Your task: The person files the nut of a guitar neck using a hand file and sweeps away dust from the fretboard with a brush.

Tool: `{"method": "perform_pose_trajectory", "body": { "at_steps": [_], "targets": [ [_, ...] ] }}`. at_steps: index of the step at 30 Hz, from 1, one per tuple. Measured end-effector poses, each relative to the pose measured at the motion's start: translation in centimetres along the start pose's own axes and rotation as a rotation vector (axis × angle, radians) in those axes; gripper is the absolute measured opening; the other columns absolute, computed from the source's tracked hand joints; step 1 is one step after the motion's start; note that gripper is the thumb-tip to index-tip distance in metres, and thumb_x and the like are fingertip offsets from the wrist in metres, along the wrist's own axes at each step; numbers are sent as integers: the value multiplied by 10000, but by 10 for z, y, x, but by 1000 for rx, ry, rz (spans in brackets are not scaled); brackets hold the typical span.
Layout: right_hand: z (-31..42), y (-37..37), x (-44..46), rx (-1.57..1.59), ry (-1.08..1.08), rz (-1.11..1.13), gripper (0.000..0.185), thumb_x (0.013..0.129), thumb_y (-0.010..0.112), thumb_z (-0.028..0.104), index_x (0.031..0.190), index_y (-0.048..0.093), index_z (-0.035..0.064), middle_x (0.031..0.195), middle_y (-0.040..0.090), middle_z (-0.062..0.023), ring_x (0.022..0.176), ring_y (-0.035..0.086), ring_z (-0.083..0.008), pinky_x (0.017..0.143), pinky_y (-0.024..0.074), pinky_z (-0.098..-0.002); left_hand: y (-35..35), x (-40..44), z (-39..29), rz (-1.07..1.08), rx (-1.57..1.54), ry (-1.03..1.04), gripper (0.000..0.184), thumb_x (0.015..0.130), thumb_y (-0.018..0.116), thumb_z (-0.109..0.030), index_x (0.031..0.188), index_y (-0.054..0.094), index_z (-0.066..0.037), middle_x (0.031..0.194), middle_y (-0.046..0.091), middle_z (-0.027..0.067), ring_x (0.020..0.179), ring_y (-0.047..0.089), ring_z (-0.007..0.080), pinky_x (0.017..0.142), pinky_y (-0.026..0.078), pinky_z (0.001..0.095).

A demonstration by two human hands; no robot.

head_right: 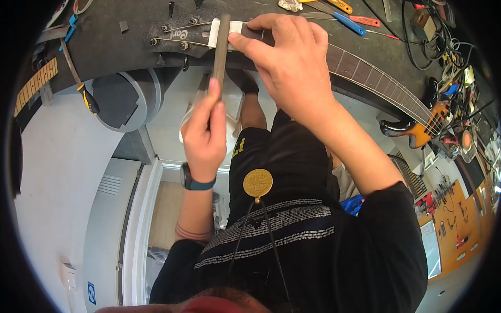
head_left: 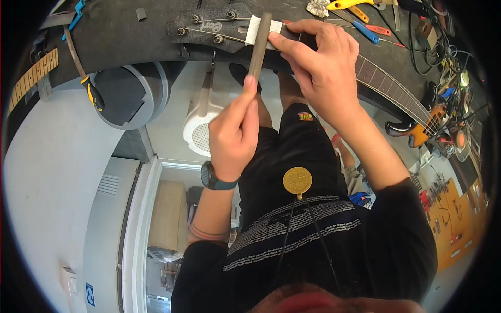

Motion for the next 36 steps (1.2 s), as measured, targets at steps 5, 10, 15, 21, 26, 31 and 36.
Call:
{"method": "perform_pose_trajectory", "body": {
  "at_steps": [5,10,15,21,26,31,36],
  "targets": [
    [1,1,-1,-15,7,0,465,876,829,84,1288,835,300,1302,703,33,1136,644,-235,1034,416,-471,23,69,3,-32,-84,41,392,1098,677,22,1483,737,-22,1150,828,233,775,787,216,686,593,348],
    [0,2,0,-18,6,2,460,881,828,92,1290,835,300,1287,708,28,1121,644,-241,1030,415,-470,-2,-5,1,10,-26,-43,441,1075,677,62,1501,735,-36,1062,834,190,729,760,209,670,581,343],
    [0,3,-1,-25,3,-15,462,885,827,95,1296,834,305,1292,711,32,1109,643,-237,1029,415,-465,17,49,4,-26,-92,13,405,1077,687,41,1473,743,-20,1069,829,198,701,741,235,663,576,349],
    [0,2,-1,-17,9,0,438,905,823,100,1290,834,307,1278,708,33,1115,646,-234,1023,421,-467,-5,-2,-4,-2,-7,-14,372,1088,673,34,1449,751,-15,1138,825,240,793,804,265,702,600,356],
    [1,3,-1,-11,15,-15,433,909,821,100,1289,835,307,1276,711,35,1117,644,-234,1027,421,-467,14,49,1,20,-89,-55,344,1085,672,46,1414,759,1,1242,834,217,828,817,250,709,609,355],
    [1,4,-1,-14,14,-10,440,909,829,106,1298,833,311,1275,711,34,1119,643,-235,1027,419,-464,6,18,1,-19,-96,-13,348,1084,681,45,1422,753,8,1310,833,197,832,823,251,713,613,341],
    [-1,5,-3,-6,18,-12,441,915,833,110,1304,835,319,1283,715,36,1117,644,-232,1027,416,-459,2,18,-1,19,-116,-78,345,1090,672,34,1424,756,9,1321,827,206,824,818,229,706,609,341]
  ]
}}
Point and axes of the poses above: each hand's wrist, its own x-axis towards the middle knuckle, its own y-axis out of the palm, z = x × y, the point moved 4 cm from there along x, towards the middle knuckle
